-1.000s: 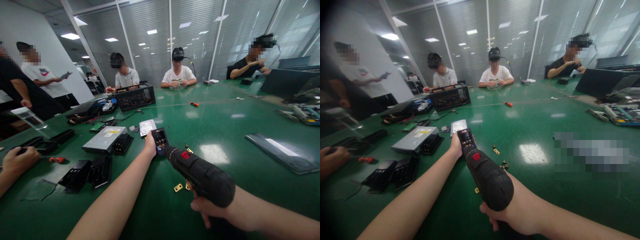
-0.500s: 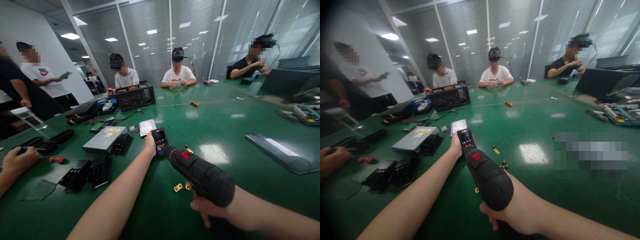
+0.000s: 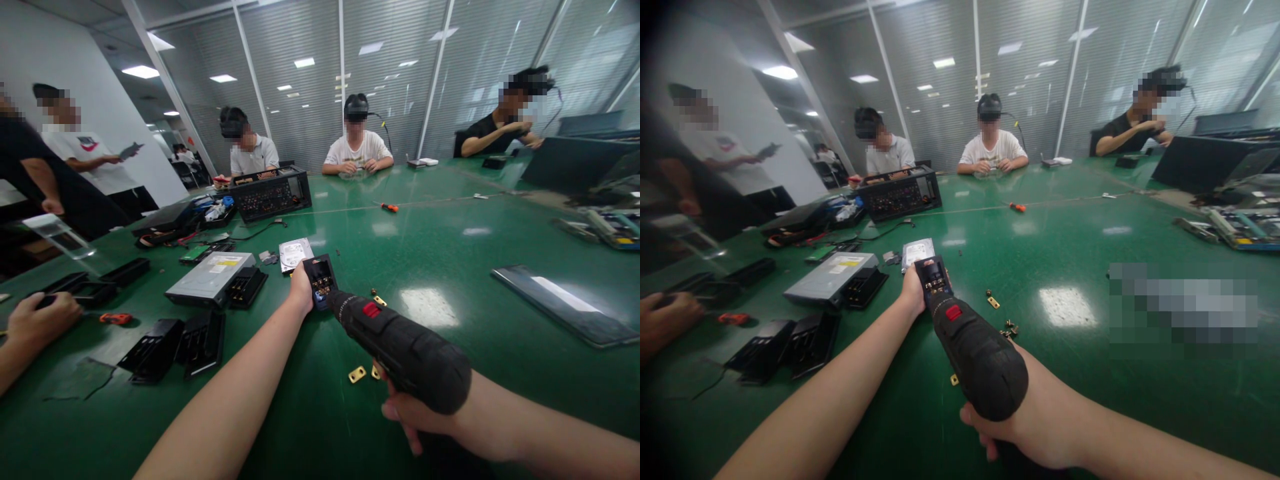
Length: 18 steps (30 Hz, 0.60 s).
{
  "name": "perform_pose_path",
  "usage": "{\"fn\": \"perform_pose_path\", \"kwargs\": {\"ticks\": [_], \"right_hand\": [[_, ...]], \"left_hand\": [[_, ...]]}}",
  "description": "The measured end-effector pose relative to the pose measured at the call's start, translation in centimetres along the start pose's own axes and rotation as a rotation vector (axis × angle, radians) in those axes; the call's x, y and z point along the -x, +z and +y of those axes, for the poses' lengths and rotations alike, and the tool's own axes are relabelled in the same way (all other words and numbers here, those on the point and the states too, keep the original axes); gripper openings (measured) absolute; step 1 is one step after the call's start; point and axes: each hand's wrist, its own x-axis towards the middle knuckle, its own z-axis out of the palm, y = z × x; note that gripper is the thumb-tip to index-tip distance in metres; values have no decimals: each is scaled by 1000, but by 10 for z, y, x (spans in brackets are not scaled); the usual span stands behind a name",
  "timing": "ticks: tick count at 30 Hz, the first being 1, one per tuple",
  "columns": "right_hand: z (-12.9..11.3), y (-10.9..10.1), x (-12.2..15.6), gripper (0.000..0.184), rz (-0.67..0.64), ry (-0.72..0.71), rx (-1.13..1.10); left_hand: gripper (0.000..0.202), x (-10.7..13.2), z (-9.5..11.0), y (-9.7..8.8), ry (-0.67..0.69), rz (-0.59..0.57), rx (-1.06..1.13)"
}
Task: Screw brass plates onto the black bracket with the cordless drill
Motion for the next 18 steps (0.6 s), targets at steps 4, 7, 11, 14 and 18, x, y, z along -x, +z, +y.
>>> {"fn": "perform_pose_path", "kwargs": {"ticks": [4,7,11,14,18], "right_hand": [[3,0,0,30,-10,-25,-22],[5,1,0,32,3,-20,-16],[6,1,0,29,-21,-40,-22],[5,0,-1,32,-19,-27,-40],[4,0,-1,29,-14,-6,-32]], "left_hand": [[20,2,1,2,-8,12,-3],[19,3,1,2,-10,10,7],[17,4,2,3,-21,14,37],[17,5,2,4,-28,20,44],[16,6,2,4,-26,8,35]]}}
